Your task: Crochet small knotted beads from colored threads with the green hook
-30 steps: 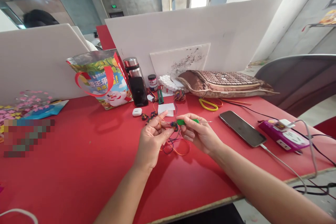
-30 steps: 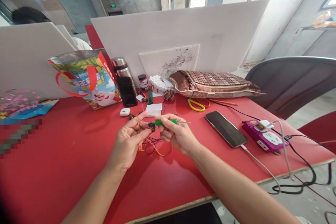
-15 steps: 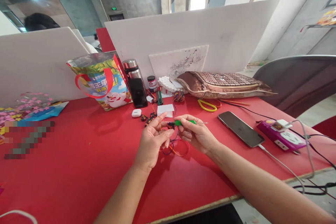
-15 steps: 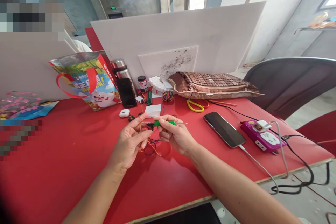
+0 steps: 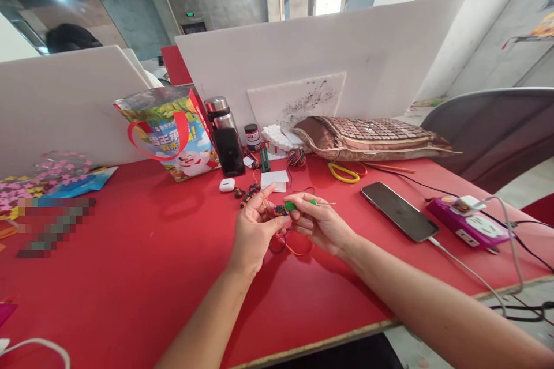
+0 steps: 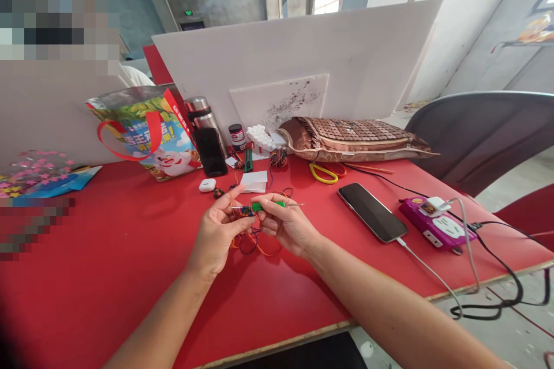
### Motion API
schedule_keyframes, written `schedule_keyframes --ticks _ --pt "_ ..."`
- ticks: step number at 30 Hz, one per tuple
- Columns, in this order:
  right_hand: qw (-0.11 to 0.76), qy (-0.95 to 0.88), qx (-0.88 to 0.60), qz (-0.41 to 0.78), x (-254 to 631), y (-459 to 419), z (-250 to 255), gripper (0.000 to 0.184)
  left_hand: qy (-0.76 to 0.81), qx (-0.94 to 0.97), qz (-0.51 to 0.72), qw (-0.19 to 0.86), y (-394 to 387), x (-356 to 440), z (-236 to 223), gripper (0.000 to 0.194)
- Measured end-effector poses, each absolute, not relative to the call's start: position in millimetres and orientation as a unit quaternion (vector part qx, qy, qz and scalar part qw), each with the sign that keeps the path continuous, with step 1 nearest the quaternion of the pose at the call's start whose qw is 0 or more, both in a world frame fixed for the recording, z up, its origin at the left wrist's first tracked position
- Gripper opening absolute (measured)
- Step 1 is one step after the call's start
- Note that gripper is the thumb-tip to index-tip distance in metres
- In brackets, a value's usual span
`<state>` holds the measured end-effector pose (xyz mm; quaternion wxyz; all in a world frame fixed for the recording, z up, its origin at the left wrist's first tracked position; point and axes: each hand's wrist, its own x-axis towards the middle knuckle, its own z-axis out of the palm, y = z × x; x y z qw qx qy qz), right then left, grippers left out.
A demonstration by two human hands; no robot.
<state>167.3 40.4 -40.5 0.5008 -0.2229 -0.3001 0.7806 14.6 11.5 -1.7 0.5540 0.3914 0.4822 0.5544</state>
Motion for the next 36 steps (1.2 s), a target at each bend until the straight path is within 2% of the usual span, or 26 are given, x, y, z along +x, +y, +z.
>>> schedule_keyframes --ticks 5,11,19,22,27,36 --pt "0.512 -0.296 -0.221 0.776 169.1 42.1 -40.1 0.033 0.478 0.424 0.541 0.547 11.8 11.2 0.0 0.084" --pt "0.522 -0.3 -0.222 0.767 170.9 46.0 -39.2 0.034 0.47 0.437 0.568 0.516 18.6 1.6 1.8 0.059" --pt "0.512 -0.313 -0.24 0.763 167.3 40.6 -37.5 0.034 0.477 0.439 0.564 0.511 21.0 5.5 -3.6 0.053" --pt "0.512 -0.33 -0.24 0.756 168.1 40.9 -38.1 0.035 0.475 0.431 0.567 0.517 21.2 7.0 -5.7 0.056" --pt "0.508 -0.38 -0.233 0.737 172.3 44.6 -39.0 0.04 0.461 0.405 0.573 0.544 23.1 3.6 -5.1 0.07" --pt "0.559 -0.416 -0.226 0.681 164.8 37.6 -44.6 0.041 0.444 0.347 0.597 0.571 23.9 10.2 -7.9 0.084"
